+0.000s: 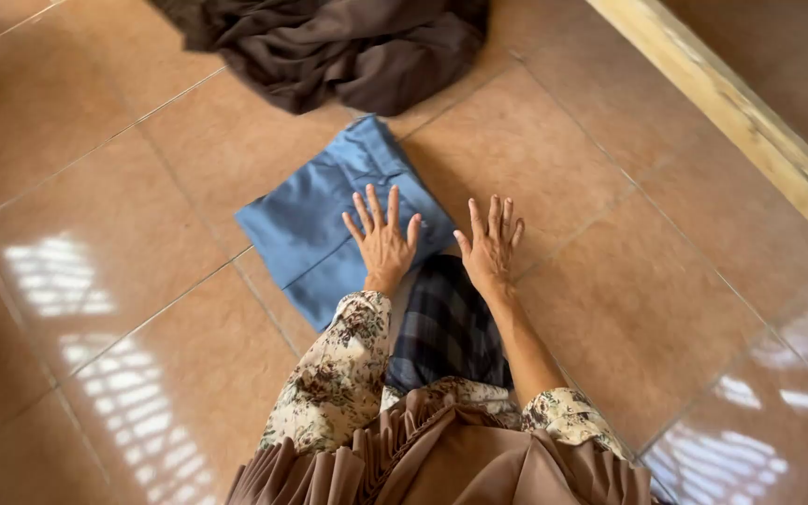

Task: Folding blue trousers into neat rectangles and stacking them on the floor.

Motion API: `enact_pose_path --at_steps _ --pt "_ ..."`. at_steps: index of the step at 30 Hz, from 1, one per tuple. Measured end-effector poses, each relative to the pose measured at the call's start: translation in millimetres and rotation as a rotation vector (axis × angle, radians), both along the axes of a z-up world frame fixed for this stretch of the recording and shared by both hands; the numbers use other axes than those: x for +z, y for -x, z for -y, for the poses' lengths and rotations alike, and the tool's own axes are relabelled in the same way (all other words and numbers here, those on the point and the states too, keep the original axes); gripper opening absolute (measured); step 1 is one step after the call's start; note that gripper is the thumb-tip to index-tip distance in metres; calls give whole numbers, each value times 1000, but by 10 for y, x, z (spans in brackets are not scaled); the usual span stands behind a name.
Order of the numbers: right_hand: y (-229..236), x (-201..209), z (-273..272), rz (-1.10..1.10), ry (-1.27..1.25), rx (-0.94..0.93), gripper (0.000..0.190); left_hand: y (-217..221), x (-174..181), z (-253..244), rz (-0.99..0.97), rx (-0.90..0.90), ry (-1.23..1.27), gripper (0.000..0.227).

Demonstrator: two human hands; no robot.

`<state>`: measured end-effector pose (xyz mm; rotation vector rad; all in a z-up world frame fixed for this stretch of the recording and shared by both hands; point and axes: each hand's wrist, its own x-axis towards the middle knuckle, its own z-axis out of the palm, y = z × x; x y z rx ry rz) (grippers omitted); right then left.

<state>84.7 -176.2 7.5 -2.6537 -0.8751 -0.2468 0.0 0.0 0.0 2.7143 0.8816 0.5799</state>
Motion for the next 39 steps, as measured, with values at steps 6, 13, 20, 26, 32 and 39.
enact_pose_path --at_steps 6,13,20,26,32,39 --pt "-103 18 1144 -60 130 -372 65 -639 50 1042 33 -359 -6 69" --pt "64 -273 2037 -47 141 -610 67 -774 -111 1872 55 -588 -48 71" --pt "509 5 2895 -41 143 -863 68 -836 -113 2939 63 -823 -44 71" --pt "1523 -7 4073 14 74 -1231 64 -426 -240 4486 117 -1221 -70 67" --pt "2806 -10 4886 -81 2 -1611 66 489 26 5679 31 -1666 -161 64" --pt "4380 -166 5160 12 16 -1967 68 1655 194 6349 153 -2101 -231 64"
